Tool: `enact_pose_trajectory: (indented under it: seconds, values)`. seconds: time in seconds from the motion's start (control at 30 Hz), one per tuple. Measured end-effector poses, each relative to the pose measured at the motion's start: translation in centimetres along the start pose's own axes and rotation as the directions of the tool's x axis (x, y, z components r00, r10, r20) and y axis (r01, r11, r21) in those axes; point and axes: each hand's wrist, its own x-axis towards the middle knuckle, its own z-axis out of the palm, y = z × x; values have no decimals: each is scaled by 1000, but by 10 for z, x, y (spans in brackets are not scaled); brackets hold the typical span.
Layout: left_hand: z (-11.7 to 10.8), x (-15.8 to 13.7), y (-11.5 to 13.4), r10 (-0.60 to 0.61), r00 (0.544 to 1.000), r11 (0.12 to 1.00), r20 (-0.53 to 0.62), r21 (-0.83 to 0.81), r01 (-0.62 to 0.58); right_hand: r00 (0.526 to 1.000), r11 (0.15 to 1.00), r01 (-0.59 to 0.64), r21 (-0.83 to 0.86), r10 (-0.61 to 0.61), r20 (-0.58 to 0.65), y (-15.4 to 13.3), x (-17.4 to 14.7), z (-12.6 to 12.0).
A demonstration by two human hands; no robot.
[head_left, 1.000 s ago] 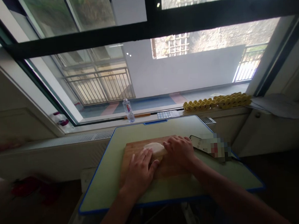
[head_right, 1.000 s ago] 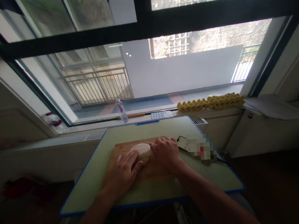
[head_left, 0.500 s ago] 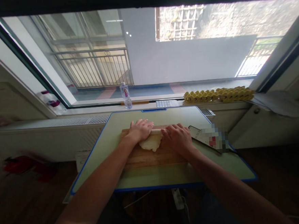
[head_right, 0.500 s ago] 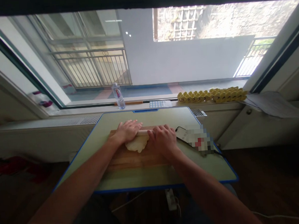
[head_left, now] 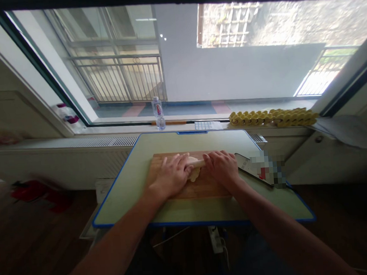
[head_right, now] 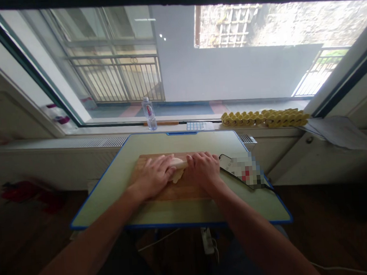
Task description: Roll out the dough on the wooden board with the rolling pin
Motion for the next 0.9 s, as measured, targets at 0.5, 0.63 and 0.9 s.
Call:
enact_pose_trajectory:
  seconds: [0.5,0.63,0.9]
  values:
    - [-6,27,-5,-98,991,995,89,11,98,1000,1000,22,11,-23,17,-1,0,1]
    - [-7,78,-22,-93,971,995,222,48,85,1000,1000,24,1,-24,10,1,1,1]
    - [-4,121,-36,-61,946,998,319,11,61,1000,1000,20,-4,-20,-11,4,3,3]
